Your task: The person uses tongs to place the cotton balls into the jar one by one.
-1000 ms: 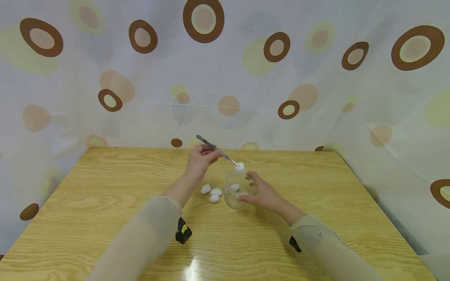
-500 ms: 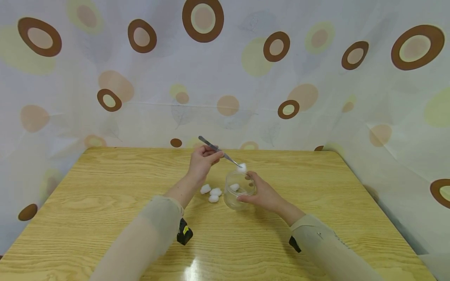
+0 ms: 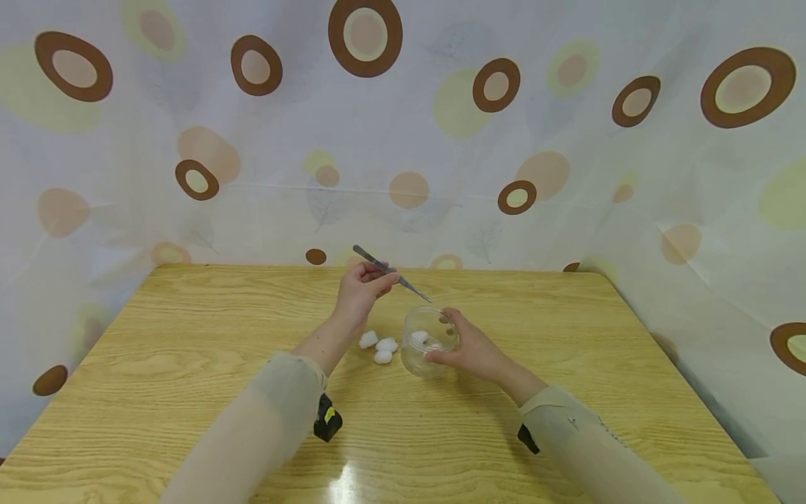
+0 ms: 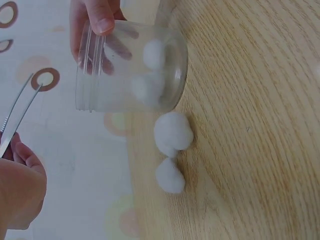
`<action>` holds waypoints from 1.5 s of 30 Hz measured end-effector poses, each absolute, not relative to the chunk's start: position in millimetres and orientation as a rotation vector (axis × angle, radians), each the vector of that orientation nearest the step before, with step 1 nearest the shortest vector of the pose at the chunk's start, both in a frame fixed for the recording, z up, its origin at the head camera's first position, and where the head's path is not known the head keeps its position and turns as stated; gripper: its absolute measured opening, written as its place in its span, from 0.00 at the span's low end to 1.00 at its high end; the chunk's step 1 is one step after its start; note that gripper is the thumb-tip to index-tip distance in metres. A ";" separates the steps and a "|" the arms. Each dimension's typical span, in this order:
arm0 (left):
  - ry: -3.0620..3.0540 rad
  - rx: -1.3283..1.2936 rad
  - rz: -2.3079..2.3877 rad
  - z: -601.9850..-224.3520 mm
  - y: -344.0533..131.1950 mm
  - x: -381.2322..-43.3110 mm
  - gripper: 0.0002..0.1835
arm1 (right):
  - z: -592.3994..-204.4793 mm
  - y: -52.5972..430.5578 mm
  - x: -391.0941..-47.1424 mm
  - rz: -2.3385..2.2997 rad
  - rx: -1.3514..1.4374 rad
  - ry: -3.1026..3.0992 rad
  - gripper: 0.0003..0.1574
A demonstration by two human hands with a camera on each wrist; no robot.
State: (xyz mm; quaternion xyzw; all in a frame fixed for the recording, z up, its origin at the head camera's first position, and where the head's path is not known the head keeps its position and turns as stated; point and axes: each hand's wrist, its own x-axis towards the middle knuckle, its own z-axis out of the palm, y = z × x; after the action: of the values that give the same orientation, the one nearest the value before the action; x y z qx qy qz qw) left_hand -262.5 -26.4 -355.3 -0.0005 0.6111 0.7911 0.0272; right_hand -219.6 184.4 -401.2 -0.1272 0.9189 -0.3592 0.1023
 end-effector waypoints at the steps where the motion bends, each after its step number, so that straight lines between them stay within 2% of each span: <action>1: 1.891 -0.006 2.439 -355.5 -27.6 -262.5 0.14 | -401.1 184.4 -219.4 -1.058 -0.380 2.714 0.58; 24: 2.008 -0.179 2.369 -376.4 -81.3 -263.0 0.14 | -401.5 184.7 -218.6 -1.049 -0.401 2.717 0.59; 45: 2.197 -0.222 2.207 -402.9 -103.9 -256.0 0.14 | -400.0 184.1 -218.1 -1.051 -0.394 2.718 0.58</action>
State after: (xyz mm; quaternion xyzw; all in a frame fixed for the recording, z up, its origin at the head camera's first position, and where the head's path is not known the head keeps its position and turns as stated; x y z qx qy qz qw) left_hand -256.0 -103.9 -402.9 -0.0712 0.7036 0.7069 0.0097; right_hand -218.1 184.1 -400.0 -0.1333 0.9197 -0.3555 0.1003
